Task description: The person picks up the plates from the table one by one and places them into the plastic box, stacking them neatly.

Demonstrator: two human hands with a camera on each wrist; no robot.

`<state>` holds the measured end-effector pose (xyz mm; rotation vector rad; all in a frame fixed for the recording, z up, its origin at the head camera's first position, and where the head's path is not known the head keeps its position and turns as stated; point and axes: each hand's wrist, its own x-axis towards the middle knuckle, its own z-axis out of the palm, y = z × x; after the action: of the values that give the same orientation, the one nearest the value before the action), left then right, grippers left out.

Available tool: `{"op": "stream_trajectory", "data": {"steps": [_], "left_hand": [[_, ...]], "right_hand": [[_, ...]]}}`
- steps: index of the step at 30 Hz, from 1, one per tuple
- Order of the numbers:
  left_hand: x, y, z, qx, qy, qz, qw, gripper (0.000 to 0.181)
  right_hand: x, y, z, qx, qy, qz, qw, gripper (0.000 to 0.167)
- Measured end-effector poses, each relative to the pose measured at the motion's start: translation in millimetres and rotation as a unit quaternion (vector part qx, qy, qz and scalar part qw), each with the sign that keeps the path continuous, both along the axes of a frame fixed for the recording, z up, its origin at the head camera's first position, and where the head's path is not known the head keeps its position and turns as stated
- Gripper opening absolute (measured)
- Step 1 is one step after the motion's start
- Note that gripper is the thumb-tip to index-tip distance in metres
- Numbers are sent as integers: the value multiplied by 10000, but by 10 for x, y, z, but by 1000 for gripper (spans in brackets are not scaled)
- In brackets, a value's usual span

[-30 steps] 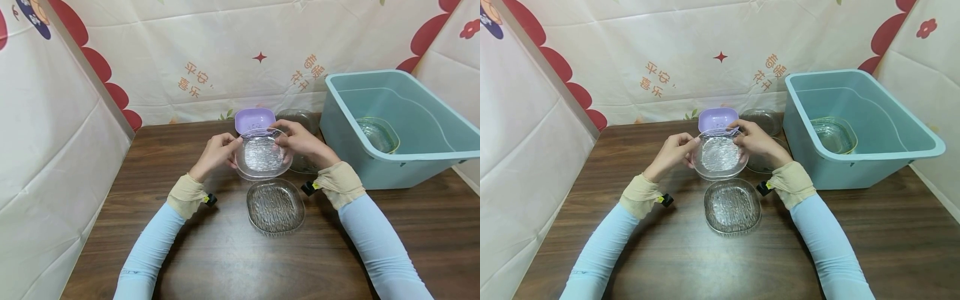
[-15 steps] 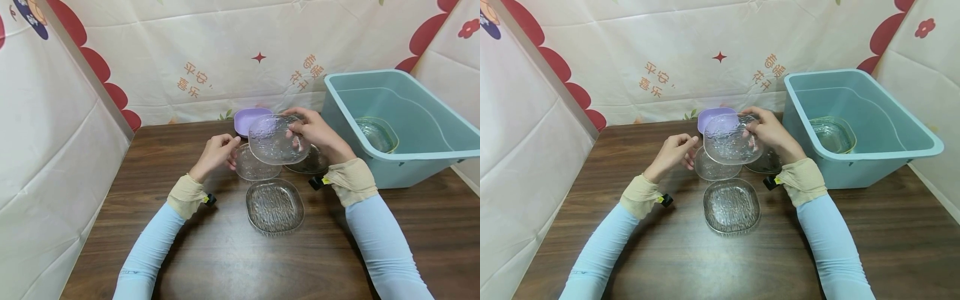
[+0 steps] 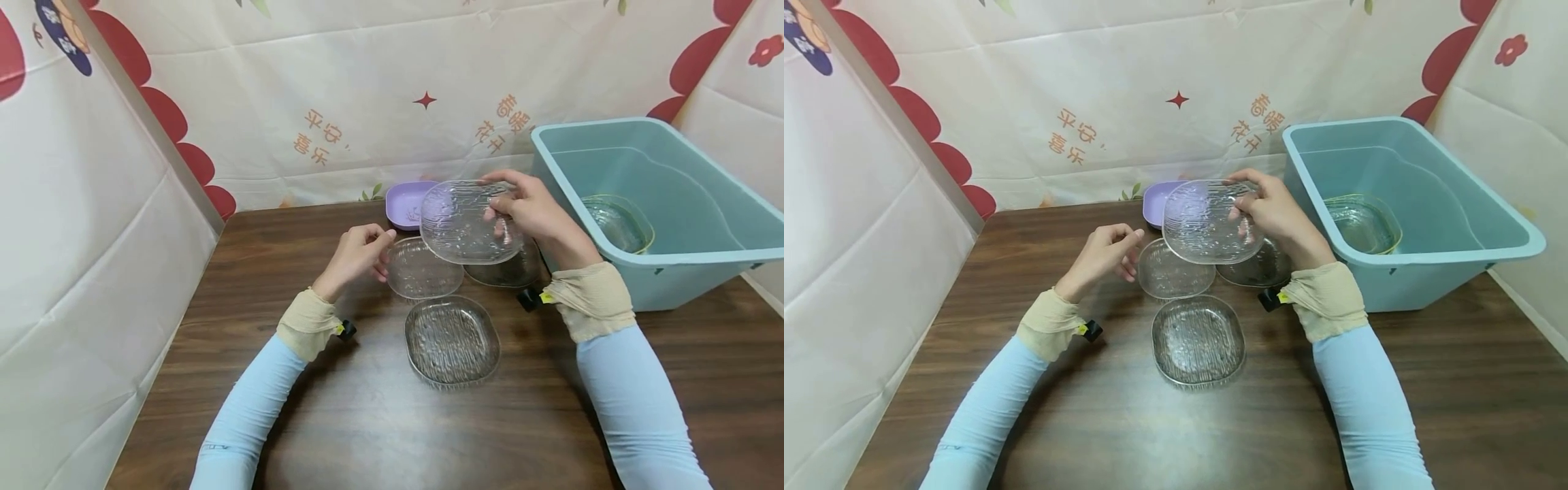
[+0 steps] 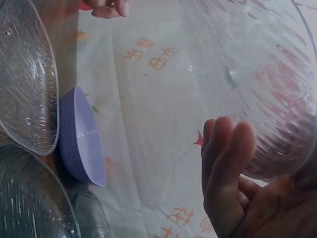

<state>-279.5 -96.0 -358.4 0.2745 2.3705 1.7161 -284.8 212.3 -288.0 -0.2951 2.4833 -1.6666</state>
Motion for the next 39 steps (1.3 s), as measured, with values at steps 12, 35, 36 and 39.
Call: {"op": "stream_trajectory", "data": {"steps": [12, 35, 36, 39], "left_hand": [[27, 23, 27, 41, 15, -39, 10000, 39], [27, -8, 74, 75, 21, 2, 10000, 33], [28, -9, 73, 71, 15, 11, 10000, 33], [21, -8, 61, 63, -13, 5, 10000, 32]], "right_hand": [[176, 94, 188, 35, 41, -250, 9997, 43], [118, 373, 945, 604, 326, -171, 9975, 38], [85, 422, 978, 565, 247, -159, 9980, 37], [-26, 605, 1044, 488, 51, -138, 9987, 34]]}}
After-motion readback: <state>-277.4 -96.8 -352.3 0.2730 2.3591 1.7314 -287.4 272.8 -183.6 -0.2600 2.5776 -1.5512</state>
